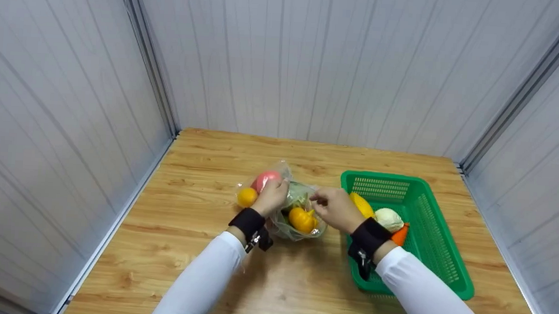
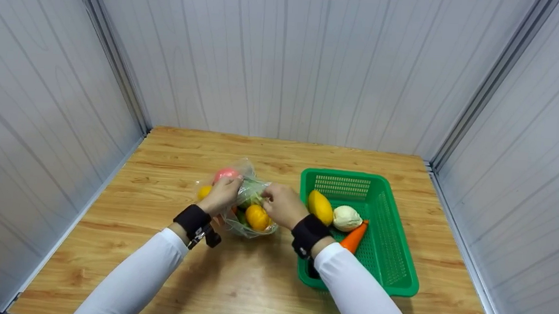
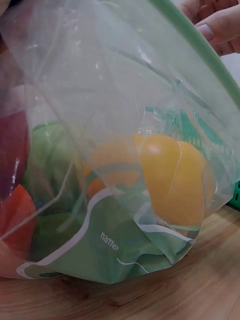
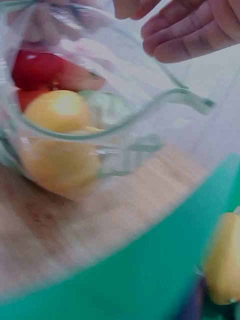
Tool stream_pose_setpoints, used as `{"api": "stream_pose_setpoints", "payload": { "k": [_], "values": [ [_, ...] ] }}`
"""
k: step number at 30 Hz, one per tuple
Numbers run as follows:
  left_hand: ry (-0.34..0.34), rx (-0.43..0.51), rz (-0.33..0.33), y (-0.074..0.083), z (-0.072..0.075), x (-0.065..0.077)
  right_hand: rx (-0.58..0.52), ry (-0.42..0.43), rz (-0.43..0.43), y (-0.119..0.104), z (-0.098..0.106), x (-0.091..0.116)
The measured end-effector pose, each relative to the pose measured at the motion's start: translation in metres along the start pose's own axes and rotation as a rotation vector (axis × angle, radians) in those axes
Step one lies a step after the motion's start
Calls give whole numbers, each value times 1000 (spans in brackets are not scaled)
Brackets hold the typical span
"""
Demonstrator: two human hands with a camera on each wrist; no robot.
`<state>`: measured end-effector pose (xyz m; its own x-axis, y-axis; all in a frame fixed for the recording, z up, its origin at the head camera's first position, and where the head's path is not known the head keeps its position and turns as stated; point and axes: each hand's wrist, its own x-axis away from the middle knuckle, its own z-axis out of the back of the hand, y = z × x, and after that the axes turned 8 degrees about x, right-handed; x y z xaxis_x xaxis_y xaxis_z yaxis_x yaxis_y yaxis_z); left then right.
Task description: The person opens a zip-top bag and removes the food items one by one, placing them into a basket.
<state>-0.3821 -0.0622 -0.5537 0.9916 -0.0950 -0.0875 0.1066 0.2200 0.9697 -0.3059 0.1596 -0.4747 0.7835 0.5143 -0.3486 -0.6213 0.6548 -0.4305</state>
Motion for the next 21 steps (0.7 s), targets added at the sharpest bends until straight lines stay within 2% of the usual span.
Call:
{"api": "stream_pose_setpoints", "payload": {
  "k": [4,7,8,12,16,21],
  "values": [
    [-9,-7,16,-1,0,-1,30,-127,-20,-8,-15,-3],
    [-24,-9,43,2,0,1,70,-223,-64,-12,-25,-6],
    [-30,-10,52,9,1,5,82,-248,-78,-13,-28,-7],
    [-46,2,43,8,2,4,127,-341,-155,-13,-39,-11],
    [-47,-2,68,3,2,0,153,-378,-218,-7,-53,-14],
    [-62,-9,59,8,3,4,222,-364,-199,5,-70,-14]
  ]
}}
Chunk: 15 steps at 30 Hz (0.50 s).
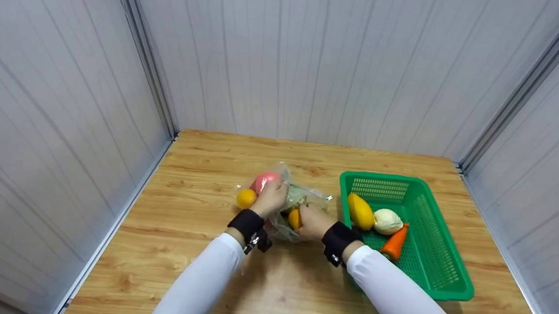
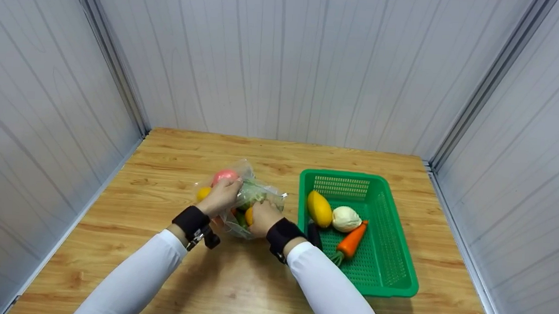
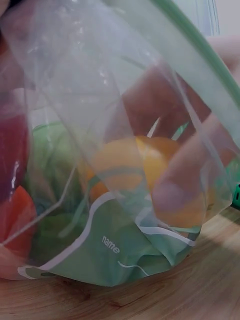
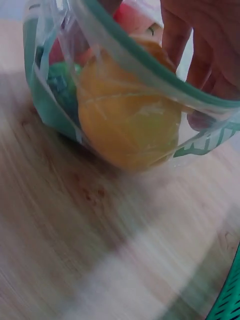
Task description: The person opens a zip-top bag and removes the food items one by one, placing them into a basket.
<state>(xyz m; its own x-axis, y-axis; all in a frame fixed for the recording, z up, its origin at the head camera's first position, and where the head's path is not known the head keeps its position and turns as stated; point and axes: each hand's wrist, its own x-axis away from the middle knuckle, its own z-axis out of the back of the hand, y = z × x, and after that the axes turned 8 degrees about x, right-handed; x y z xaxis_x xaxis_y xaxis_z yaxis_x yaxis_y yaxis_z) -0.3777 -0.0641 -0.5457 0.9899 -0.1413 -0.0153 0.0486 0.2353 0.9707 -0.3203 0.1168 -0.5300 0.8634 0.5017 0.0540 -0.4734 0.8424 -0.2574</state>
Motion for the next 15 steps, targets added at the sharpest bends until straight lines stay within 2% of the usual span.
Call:
{"api": "stream_pose_setpoints", "payload": {
  "k": [6,7,8,13,14,15],
  "values": [
    [-29,-62,-28,-3,1,-1,34,40,10,-3,-8,-1],
    [-26,-81,-47,4,2,5,28,47,17,-3,-8,-1],
    [-30,-86,-46,3,2,5,24,55,21,-4,-9,-1],
    [-28,-77,-38,-1,2,4,43,75,-3,-3,-18,-1],
    [-33,-61,-20,-8,1,-3,43,72,-13,-2,-19,-2],
    [-34,-57,-20,-8,1,-3,30,66,-21,-2,-20,-2]
  ]
}}
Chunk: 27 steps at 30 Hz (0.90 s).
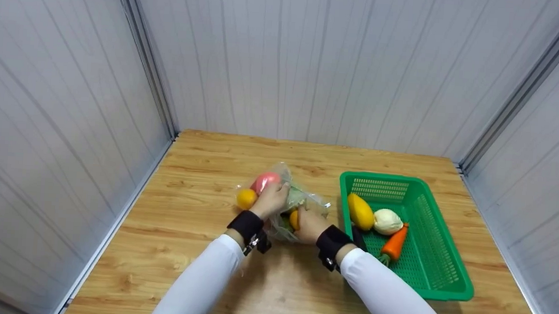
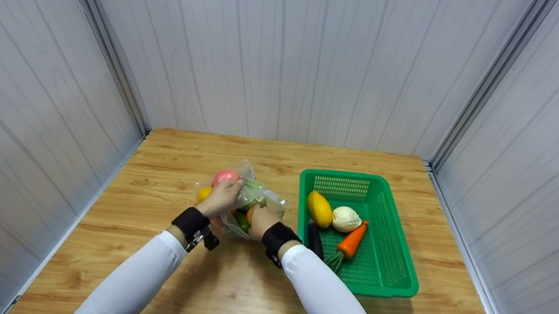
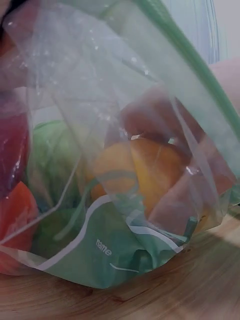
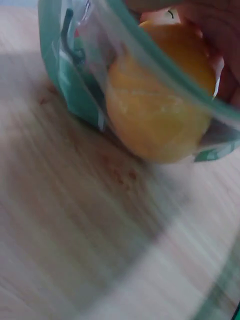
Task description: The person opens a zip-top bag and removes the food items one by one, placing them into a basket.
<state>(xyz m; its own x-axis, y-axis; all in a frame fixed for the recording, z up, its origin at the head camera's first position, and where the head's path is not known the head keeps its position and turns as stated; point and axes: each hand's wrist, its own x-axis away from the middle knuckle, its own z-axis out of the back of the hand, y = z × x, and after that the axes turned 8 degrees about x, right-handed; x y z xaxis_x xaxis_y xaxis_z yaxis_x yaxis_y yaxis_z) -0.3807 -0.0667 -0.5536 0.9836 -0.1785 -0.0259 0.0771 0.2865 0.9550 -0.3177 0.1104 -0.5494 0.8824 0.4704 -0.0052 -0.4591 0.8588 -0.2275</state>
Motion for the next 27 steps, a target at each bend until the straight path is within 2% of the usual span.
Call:
{"api": "stream_pose_setpoints", "payload": {
  "k": [4,8,9,10,16,17,20,27],
  "values": [
    [-4,12,16,-2,1,1,-86,-19,-22,2,4,-1],
    [3,41,58,-2,2,-1,-176,-38,-16,-2,23,3],
    [7,49,66,-1,2,0,-191,-43,-13,-4,28,5],
    [17,39,56,7,4,7,-203,-51,-11,-6,34,7],
    [31,33,46,7,5,8,-236,-58,27,-13,60,23],
    [25,38,62,-2,4,0,-237,-53,34,-13,64,26],
    [23,19,54,-6,4,-3,-237,-38,43,-11,76,37],
    [25,8,29,-11,2,-7,-251,38,-8,7,102,57]
  ]
}}
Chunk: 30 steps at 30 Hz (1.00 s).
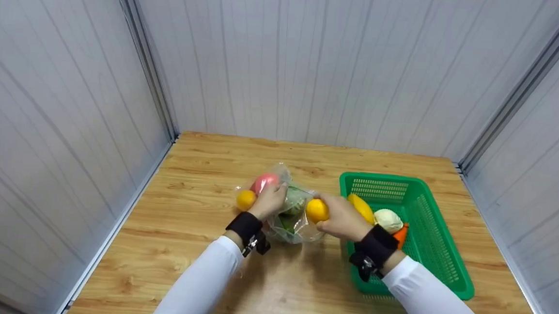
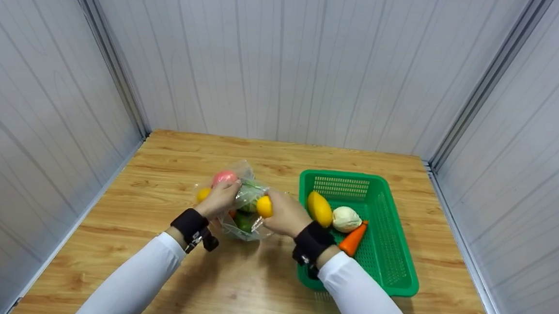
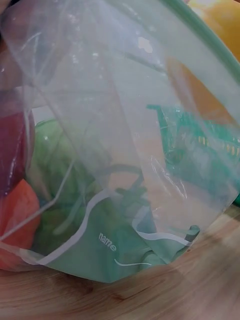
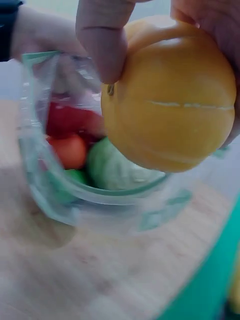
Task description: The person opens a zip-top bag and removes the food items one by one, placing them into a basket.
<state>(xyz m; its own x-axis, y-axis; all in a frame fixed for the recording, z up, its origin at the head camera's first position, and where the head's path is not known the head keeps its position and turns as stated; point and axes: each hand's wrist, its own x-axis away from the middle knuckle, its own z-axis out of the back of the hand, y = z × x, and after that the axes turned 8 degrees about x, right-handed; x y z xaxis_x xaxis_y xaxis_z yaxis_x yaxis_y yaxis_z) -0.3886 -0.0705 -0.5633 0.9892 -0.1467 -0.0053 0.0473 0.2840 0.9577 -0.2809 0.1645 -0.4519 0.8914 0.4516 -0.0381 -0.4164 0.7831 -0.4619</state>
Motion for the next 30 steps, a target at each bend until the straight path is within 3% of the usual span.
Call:
{"api": "stream_pose_setpoints", "payload": {
  "k": [4,10,14,23,30],
  "values": [
    [1,19,4,4,0,4,29,85,-17,16,14,7],
    [-1,31,-16,0,3,4,161,194,-44,50,31,16],
    [13,36,-29,0,5,6,244,223,-79,81,43,19],
    [24,15,-24,-1,7,7,422,149,-169,155,45,19],
    [-5,51,-5,0,8,7,516,80,-235,187,34,18]
  ]
}}
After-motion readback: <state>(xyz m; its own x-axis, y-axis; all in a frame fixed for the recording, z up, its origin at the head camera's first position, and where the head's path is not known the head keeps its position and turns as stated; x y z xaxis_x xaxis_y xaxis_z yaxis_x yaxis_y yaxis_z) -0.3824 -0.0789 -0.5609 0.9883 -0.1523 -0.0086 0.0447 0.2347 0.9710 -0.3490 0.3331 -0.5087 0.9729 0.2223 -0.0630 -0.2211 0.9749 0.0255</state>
